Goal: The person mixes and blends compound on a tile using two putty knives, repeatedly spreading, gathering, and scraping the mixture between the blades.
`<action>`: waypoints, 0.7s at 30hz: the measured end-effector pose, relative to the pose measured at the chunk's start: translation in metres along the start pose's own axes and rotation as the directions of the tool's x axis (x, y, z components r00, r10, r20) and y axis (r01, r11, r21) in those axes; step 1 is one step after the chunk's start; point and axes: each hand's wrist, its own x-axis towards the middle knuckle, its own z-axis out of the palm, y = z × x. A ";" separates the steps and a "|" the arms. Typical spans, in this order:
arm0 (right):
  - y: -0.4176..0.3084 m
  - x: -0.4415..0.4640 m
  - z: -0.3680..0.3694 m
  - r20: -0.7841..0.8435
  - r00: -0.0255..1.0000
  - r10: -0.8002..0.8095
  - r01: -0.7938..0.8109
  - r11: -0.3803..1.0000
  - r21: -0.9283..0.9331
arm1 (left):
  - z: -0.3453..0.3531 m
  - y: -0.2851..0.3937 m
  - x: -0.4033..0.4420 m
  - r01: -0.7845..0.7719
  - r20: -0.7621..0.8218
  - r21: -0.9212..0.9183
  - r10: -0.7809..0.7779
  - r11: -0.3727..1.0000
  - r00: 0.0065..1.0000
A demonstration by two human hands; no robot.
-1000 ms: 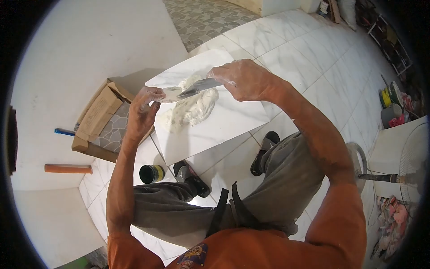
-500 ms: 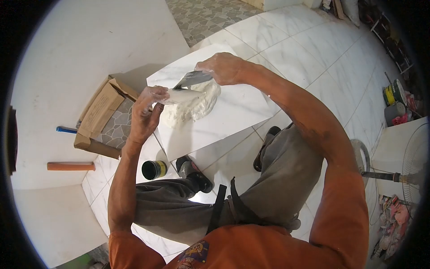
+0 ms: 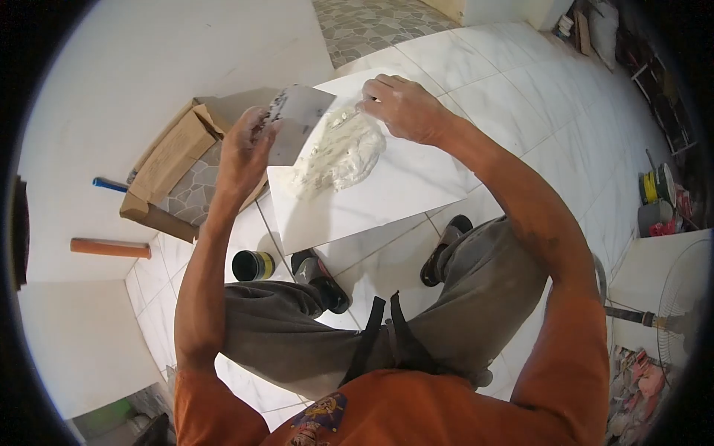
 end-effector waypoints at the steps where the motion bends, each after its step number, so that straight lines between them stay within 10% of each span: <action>1: -0.003 0.002 -0.006 -0.006 1.000 -0.017 0.016 1.000 -0.016 | 0.000 0.004 0.000 0.033 0.047 0.014 -0.034 0.999 0.998; 21: -0.025 0.005 -0.040 -0.206 0.969 0.136 -0.122 0.989 0.078 | 0.022 -0.009 0.010 0.112 0.230 0.089 -0.130 0.990 0.964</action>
